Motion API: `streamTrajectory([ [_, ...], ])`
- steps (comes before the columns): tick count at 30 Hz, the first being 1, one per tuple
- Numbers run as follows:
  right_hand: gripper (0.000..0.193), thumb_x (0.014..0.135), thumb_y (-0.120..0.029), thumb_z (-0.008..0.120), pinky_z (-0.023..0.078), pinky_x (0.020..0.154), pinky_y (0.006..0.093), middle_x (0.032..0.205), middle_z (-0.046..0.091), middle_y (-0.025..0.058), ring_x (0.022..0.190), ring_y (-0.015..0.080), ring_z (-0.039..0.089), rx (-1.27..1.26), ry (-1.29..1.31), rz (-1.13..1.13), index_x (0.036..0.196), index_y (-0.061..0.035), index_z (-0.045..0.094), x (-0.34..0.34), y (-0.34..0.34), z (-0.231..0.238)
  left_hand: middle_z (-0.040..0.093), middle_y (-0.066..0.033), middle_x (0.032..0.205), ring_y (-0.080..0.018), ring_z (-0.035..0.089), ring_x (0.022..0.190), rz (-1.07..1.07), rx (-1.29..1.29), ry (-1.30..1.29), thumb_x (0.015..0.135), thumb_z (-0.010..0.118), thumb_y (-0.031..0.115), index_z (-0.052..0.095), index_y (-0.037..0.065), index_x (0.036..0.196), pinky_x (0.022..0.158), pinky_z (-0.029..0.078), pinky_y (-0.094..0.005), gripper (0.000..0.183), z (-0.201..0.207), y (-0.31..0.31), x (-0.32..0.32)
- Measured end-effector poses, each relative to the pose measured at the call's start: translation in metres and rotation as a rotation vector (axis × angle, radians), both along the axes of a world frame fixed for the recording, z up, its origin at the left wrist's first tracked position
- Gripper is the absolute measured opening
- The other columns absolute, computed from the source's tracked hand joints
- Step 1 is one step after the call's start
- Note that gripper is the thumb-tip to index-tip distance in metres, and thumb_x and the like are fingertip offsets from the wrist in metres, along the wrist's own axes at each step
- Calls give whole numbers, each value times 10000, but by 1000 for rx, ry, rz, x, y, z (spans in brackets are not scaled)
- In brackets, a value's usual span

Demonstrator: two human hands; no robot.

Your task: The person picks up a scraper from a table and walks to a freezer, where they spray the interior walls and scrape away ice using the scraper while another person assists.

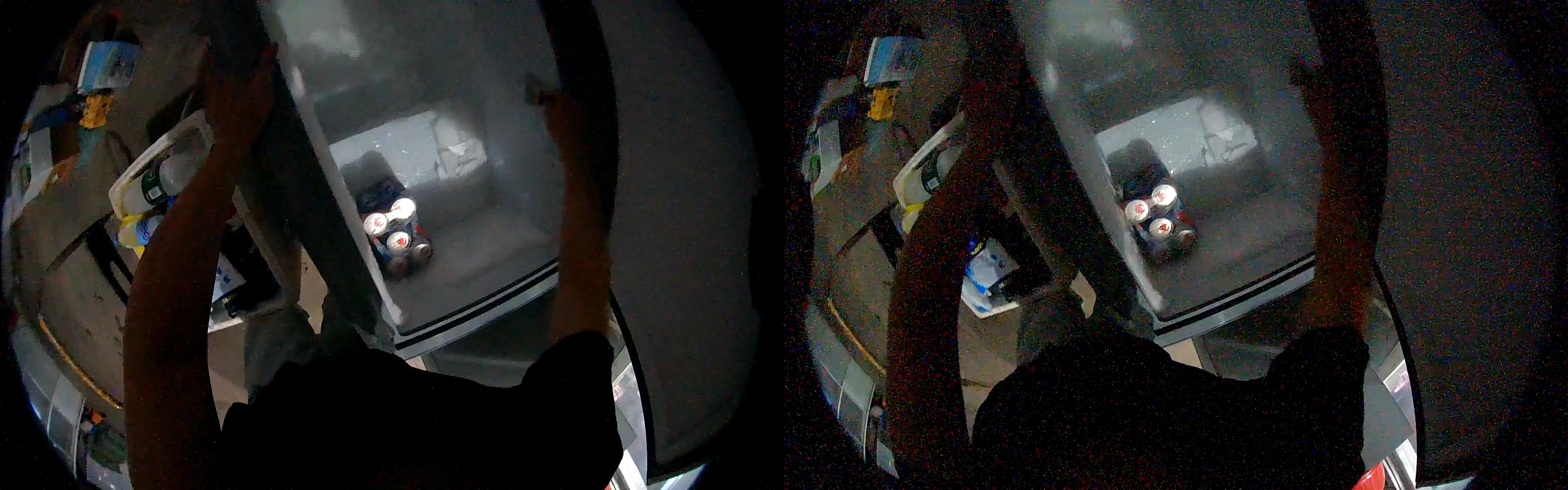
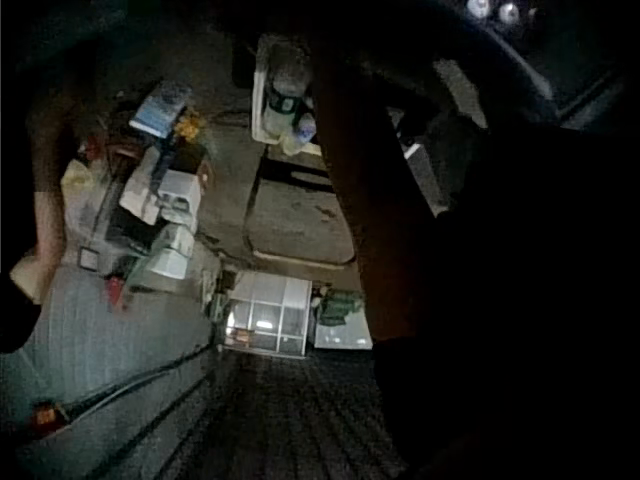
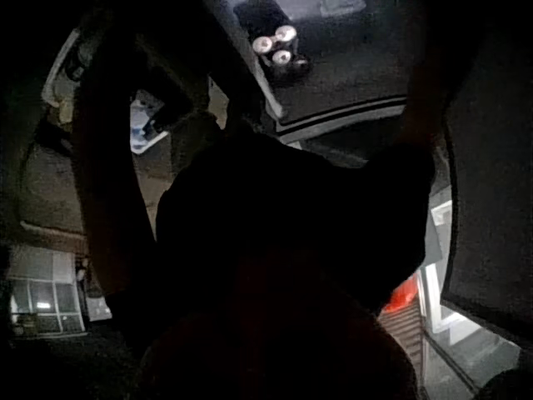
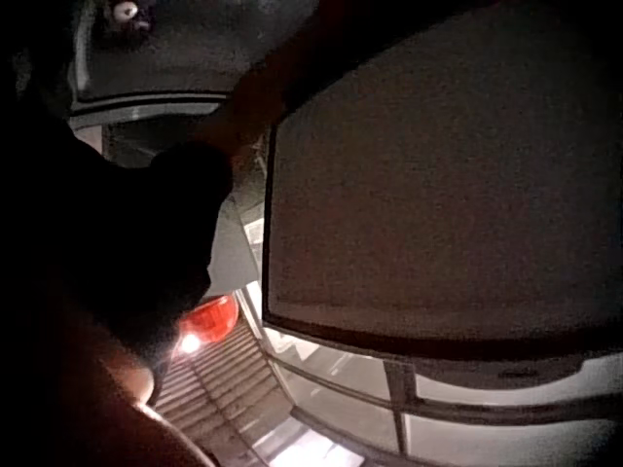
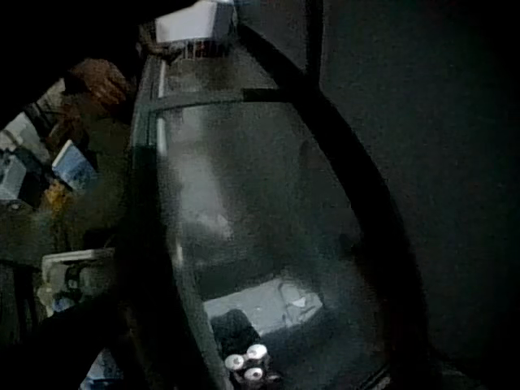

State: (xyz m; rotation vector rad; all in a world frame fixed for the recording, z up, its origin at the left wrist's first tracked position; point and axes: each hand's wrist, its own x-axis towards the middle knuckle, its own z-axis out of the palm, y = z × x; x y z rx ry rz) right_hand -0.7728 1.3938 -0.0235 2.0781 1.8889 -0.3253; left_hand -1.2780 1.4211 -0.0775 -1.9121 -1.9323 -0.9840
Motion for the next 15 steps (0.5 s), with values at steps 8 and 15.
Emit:
streamTrajectory([
  [8,185,788,-183,594,507,718,451,868,640,188,818,361,626,218,-136,297,893,-38,642,24,30,-38,476,-254,1249,-405,489,1153,-1,-560,-506,742,646,598,379,-23,1306,957,399,-469,881,68,-12,13],
  [15,164,772,-162,590,501,701,454,829,627,183,799,349,615,199,-232,521,884,-57,645,47,60,-81,467,-272,1253,-414,511,1123,81,-415,-431,741,635,617,347,-50,1319,935,417,-473,929,10,-10,-1],
])
